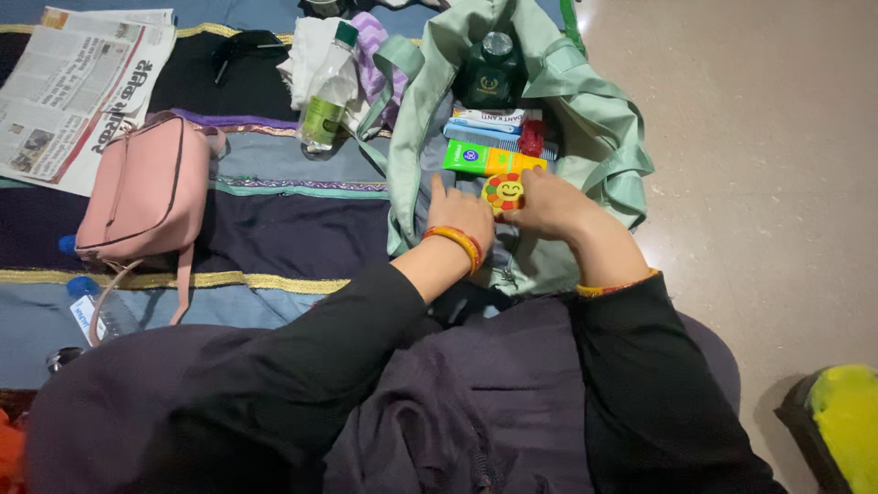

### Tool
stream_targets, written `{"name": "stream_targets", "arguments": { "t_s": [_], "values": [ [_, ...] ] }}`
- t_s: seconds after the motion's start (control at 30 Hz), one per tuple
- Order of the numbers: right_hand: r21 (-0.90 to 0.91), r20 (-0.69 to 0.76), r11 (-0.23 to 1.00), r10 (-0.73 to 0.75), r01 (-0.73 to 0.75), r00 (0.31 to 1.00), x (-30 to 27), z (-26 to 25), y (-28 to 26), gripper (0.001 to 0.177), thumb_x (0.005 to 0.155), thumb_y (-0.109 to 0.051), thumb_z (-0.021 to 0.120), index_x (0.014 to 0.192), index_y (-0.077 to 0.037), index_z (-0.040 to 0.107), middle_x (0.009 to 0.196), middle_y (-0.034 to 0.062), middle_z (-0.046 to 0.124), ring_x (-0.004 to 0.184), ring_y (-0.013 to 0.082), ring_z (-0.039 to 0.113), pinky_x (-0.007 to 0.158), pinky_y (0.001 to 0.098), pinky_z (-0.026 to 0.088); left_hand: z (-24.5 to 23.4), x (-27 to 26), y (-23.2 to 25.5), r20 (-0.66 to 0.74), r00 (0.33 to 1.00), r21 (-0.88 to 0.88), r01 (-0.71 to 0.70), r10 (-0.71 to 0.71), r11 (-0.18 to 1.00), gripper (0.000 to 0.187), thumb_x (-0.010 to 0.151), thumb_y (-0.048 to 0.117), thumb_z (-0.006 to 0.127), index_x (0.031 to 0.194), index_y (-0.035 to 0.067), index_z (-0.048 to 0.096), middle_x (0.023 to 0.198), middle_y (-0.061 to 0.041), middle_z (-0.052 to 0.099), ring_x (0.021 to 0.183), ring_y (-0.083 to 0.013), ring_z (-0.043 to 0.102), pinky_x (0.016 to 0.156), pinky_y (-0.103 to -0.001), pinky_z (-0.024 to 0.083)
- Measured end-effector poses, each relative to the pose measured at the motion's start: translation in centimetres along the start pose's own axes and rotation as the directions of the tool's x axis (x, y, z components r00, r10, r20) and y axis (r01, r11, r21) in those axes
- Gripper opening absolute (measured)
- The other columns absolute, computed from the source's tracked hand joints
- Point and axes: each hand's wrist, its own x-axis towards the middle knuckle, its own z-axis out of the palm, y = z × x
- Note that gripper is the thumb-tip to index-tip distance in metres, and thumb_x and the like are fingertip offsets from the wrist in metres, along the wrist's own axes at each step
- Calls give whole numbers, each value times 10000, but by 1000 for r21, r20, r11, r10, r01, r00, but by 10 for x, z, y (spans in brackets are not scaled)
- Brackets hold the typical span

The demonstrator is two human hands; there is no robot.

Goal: The person sits on a mat and packs a light green tote bag, placing a red pouch, a yellow coin purse, water bottles, a toothpaste tube, a comb, sunglasses, a glasses case with eyeglasses, and folded cloths into the bag, arranging the contents with both hands.

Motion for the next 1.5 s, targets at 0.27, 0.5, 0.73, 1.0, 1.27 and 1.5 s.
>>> {"name": "stream_targets", "arguments": {
  "t_s": [0.27, 0.5, 0.73, 1.0, 1.27, 1.5],
  "values": [
    [-51, -167, 990, -140, 133, 976, -1, 28, -17, 857, 872, -406, 727, 1475, 90, 373, 1528, 357, 347, 1425, 508, 321, 1166, 505, 302, -5, -31, -16, -337, 941, 13, -37, 39, 999, 380, 957, 249, 524, 1267, 59, 635, 1248, -151, 646, 1274, -355, 538, 1156, -607, 251],
    [-96, -286, 966, -259, 241, 923, -13, 33, -46, 890, 814, -297, 776, 1491, 93, 349, 1567, 350, 308, 1453, 526, 279, 1191, 505, 280, -21, -67, -38, -365, 928, 52, -55, 70, 997, 359, 920, 238, 552, 1224, 64, 628, 1268, -150, 629, 1260, -347, 541, 1136, -595, 298],
    [-39, -326, 939, -335, 342, 884, -37, 22, -83, 926, 784, -273, 820, 1479, 105, 339, 1551, 356, 312, 1458, 524, 272, 1187, 505, 289, -36, -114, -71, -323, 946, 42, -17, 30, 999, 426, 876, 264, 650, 1250, 64, 613, 1303, -146, 618, 1299, -322, 517, 1156, -571, 294],
    [-23, -328, 917, -383, 398, 863, -49, 20, -112, 878, 780, -233, 814, 1468, 79, 366, 1548, 327, 341, 1457, 494, 300, 1183, 501, 304, -45, -138, -105, -334, 939, -107, 51, -85, 993, 603, 795, 388, 778, 1261, 55, 592, 1290, -156, 620, 1309, -338, 509, 1130, -594, 276],
    [-61, -366, 883, -454, 465, 813, -45, 33, -120, 833, 783, -193, 792, 1467, 54, 386, 1556, 316, 347, 1464, 493, 299, 1177, 507, 313, -44, -122, -122, -318, 930, -206, 123, -185, 971, 568, 799, 416, 788, 1216, 63, 629, 1195, -148, 653, 1225, -327, 564, 1128, -606, 296],
    [-114, -414, 872, -477, 476, 775, -41, 32, -131, 799, 800, -169, 772, 1471, 49, 399, 1576, 299, 348, 1492, 484, 289, 1193, 510, 318, -49, -111, -139, -242, 934, -280, 191, -261, 941, 532, 818, 434, 779, 1195, 84, 641, 1163, -147, 661, 1193, -344, 583, 1135, -618, 289]
  ]
}}
